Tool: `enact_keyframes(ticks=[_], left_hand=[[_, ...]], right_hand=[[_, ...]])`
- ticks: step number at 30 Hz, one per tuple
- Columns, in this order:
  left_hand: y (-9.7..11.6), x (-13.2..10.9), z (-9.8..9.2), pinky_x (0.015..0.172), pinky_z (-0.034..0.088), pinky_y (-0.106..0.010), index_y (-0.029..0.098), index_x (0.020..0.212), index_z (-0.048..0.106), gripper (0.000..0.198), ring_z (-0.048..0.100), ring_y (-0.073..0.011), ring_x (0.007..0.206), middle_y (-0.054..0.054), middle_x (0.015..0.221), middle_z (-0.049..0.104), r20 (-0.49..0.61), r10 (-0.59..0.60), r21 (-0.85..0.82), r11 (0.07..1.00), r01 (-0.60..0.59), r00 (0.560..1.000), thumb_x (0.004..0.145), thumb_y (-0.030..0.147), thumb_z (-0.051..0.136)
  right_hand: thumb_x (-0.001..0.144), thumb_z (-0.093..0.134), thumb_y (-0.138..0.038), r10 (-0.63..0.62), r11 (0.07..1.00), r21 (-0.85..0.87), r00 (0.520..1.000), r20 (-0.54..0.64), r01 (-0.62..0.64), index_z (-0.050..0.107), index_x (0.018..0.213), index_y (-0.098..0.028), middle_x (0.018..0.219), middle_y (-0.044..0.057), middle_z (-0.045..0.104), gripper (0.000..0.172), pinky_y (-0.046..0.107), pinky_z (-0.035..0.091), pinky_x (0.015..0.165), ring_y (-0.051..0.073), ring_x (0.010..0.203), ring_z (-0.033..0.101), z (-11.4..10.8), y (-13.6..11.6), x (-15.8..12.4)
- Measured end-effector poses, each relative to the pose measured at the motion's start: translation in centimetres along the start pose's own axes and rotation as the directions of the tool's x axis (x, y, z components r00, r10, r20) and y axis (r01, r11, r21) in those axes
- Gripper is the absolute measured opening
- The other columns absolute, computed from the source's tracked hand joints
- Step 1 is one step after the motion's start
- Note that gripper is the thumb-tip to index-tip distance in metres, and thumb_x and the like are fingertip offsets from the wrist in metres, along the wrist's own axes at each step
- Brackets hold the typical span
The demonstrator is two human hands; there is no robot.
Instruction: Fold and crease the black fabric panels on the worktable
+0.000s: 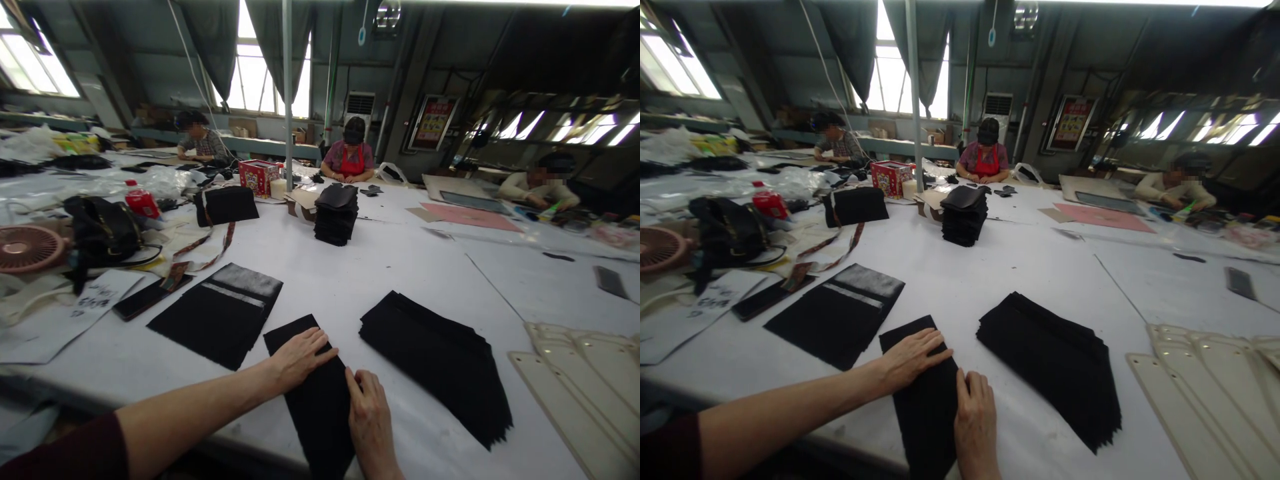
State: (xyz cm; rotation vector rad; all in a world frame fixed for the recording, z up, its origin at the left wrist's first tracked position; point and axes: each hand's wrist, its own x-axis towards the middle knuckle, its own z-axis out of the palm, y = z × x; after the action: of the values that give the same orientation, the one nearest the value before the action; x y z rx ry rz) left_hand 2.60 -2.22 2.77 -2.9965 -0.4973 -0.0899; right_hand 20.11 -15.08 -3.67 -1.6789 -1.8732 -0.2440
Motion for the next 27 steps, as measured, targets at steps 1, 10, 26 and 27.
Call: enact_keyframes(ticks=[1,10,26,27], left_hand=[[0.1,0.1,-0.1,0.105,0.035,-0.036,0.02,0.138,0.039,0.046,0.047,-0.0228,0.122,-0.009,0.126,0.053,0.002,0.007,-0.017,1.0,-0.007,1.0,0.092,0.016,0.046],[1.5,0.8,-0.7,0.094,0.044,-0.035,0.026,0.141,0.034,0.054,0.051,-0.023,0.113,-0.008,0.117,0.054,0.069,0.003,-0.034,0.999,-0.001,0.998,0.09,0.015,0.05],[3.9,1.4,-1.6,0.09,0.045,-0.039,0.027,0.141,0.034,0.054,0.049,-0.0258,0.111,-0.01,0.121,0.051,0.123,0.042,-0.005,0.999,-0.042,0.992,0.09,0.019,0.051],[4.0,1.5,-1.6,0.093,0.043,-0.04,0.025,0.14,0.035,0.053,0.049,-0.0257,0.112,-0.011,0.123,0.051,0.114,0.047,-0.005,0.999,-0.047,0.992,0.09,0.019,0.051]], right_hand=[[0.091,0.034,-0.003,0.001,1.0,0.003,1.0,-0.005,-0.001,0.052,0.125,-0.017,0.093,0.009,0.054,0.041,0.037,0.047,0.074,0.022,0.085,0.052,-0.1,0.1,-0.1],[0.09,0.034,-0.003,0.013,1.0,0.016,1.0,0.026,-0.013,0.053,0.126,-0.016,0.093,0.009,0.054,0.042,0.038,0.048,0.074,0.022,0.086,0.053,-1.3,0.4,-1.1],[0.09,0.04,-0.002,0.002,1.0,-0.022,0.999,0.043,-0.001,0.055,0.121,-0.015,0.091,0.007,0.055,0.037,0.035,0.046,0.073,0.02,0.083,0.053,-3.0,0.6,-1.9],[0.09,0.04,-0.002,0.0,1.0,-0.023,0.999,0.046,0.001,0.056,0.12,-0.015,0.091,0.007,0.055,0.037,0.035,0.046,0.073,0.021,0.084,0.052,-3.1,0.6,-2.0]])
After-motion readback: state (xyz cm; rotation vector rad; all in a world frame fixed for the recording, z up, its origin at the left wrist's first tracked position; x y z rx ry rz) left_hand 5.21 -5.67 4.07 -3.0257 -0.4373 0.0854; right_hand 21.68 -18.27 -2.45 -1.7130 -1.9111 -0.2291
